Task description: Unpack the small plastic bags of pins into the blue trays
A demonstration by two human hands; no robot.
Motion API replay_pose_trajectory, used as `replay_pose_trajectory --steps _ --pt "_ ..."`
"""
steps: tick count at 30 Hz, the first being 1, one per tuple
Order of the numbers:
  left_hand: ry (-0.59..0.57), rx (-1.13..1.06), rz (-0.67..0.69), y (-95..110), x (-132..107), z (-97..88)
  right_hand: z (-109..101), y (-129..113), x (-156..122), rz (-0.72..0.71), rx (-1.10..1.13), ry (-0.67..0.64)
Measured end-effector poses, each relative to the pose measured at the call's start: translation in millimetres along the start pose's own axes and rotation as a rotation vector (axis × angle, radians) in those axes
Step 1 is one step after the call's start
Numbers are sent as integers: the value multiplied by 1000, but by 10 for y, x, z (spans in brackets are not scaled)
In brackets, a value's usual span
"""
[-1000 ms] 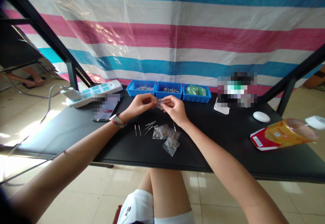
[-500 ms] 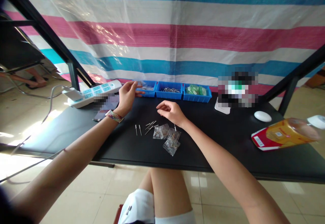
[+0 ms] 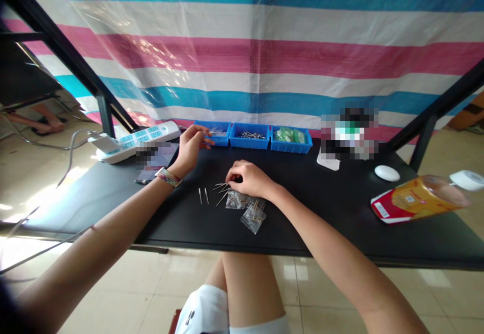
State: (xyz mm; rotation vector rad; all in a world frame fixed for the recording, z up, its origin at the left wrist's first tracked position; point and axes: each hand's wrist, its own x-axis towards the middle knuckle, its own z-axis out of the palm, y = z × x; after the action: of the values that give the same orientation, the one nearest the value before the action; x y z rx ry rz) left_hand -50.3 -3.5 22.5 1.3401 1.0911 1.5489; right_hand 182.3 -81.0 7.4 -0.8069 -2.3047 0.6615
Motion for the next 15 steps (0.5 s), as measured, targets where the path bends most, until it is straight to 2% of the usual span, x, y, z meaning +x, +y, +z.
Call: replay_pose_trajectory --steps 11,15 --pt "-57 33 -29 96 -62 45 -112 54 -18 5 6 -13" --pt "-97 30 -39 107 -73 45 -152 89 -14 38 91 -19"
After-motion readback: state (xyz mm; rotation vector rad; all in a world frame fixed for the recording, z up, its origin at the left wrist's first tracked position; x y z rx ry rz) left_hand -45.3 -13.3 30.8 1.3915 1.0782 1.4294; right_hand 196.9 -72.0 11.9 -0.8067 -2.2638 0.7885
